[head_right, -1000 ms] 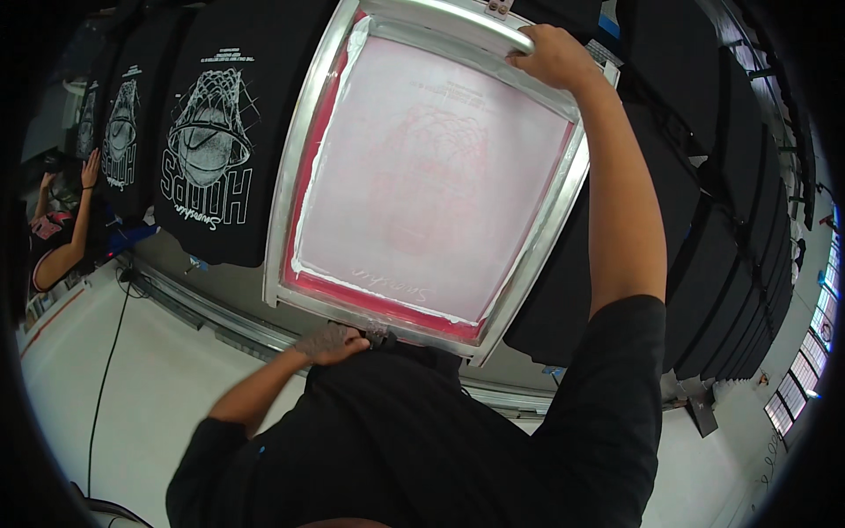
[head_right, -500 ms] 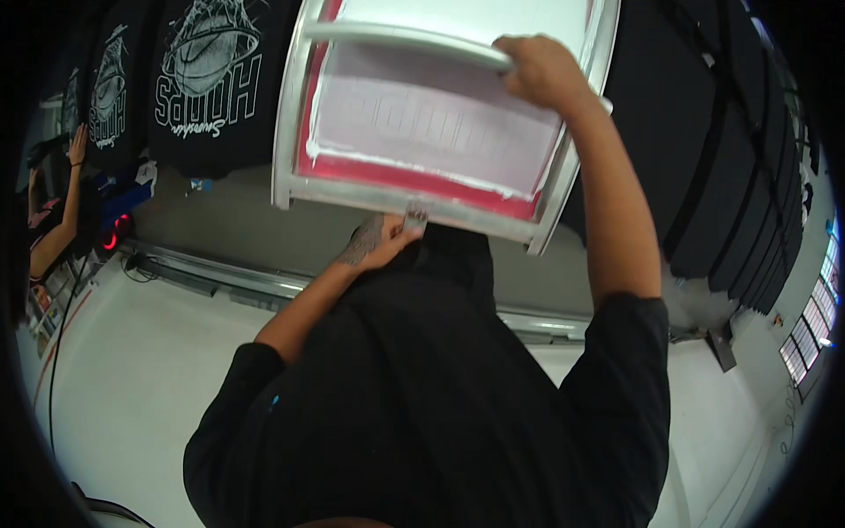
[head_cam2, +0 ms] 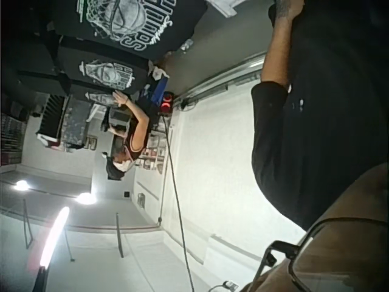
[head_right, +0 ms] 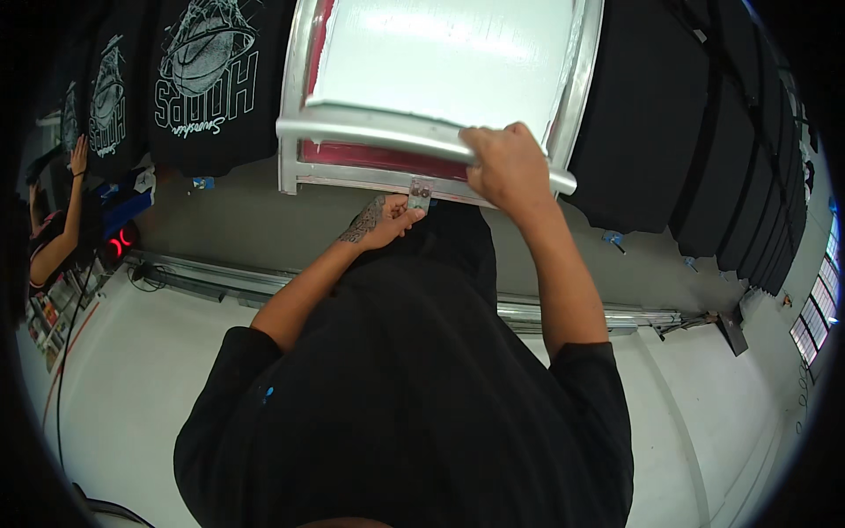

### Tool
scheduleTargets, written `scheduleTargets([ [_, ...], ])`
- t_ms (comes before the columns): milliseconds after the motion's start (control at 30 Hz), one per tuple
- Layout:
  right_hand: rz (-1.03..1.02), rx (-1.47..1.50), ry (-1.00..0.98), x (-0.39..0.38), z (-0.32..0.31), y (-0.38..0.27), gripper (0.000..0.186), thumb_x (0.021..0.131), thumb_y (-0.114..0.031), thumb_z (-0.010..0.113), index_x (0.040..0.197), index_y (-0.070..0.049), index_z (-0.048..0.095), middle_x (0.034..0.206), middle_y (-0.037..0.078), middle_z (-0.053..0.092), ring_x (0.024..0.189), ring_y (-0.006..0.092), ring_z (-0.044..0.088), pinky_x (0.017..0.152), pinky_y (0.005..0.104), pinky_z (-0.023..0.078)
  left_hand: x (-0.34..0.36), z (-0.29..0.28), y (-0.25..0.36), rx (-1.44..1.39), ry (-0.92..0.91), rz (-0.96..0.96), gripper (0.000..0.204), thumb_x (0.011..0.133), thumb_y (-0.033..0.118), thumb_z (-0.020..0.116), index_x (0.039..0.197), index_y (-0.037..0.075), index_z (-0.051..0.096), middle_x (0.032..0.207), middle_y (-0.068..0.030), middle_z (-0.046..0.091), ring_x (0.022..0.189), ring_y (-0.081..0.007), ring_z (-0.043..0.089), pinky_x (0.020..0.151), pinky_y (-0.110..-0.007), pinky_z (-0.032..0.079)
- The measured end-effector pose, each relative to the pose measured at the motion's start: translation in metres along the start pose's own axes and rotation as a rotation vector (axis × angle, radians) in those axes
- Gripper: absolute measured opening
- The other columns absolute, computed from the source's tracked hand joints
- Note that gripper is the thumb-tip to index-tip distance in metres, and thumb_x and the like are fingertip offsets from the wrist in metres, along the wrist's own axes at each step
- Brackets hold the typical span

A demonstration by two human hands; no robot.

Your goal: Apply white ink to a screen printing frame and use a squeegee to print designs onto black t-shirts.

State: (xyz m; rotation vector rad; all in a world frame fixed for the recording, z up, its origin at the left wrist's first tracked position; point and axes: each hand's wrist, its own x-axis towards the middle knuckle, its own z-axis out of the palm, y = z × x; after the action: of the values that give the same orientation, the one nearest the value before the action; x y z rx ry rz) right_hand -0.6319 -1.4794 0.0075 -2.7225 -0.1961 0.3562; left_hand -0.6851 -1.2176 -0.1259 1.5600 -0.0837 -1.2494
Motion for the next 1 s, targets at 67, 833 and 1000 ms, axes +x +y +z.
scheduleTargets([
  [67, 0.005, -0.048, 0.073, 0.027, -0.013, 0.014, 0.034, 0.073, -0.008, 0.068, 0.107, -0.007, 0.071, 0.089, 0.013, 0.073, 0.08, 0.0316, 0.068, 0.084, 0.0406, 0.048, 0.011, -0.01, -0.028, 0.254, 0.016, 0.001, 0.053, 0.092, 0.052, 0.071, 0.079, 0.001, 0.068, 0.066, -0.0103, 0.063, 0.065, -0.0193, 0.064, 0.064, -0.037, 0.052],
  [833, -0.105, -0.19, 0.353, 0.192, -0.047, 0.135, 0.034, 0.072, 0.001, 0.067, 0.104, -0.009, 0.067, 0.097, 0.008, 0.07, 0.091, 0.0264, 0.066, 0.089, 0.0395, 0.047, 0.137, -0.197, 0.295, 1.43, 1.033, 0.889, 0.045, 0.079, 0.033, 0.085, 0.111, 0.005, 0.069, 0.103, -0.0155, 0.068, 0.098, -0.0303, 0.067, 0.091, -0.04, 0.054],
  [1000, -0.032, -0.123, 0.288, 0.1, -0.07, 0.082, 0.031, 0.074, -0.007, 0.074, 0.105, -0.007, 0.069, 0.091, 0.009, 0.074, 0.083, 0.0283, 0.069, 0.09, 0.0396, 0.047, 0.109, -0.214, 0.259, 1.522, 0.642, 0.921, 0.04, 0.068, 0.028, 0.089, 0.098, 0.009, 0.07, 0.082, -0.0066, 0.066, 0.082, -0.0268, 0.066, 0.083, -0.039, 0.055],
])
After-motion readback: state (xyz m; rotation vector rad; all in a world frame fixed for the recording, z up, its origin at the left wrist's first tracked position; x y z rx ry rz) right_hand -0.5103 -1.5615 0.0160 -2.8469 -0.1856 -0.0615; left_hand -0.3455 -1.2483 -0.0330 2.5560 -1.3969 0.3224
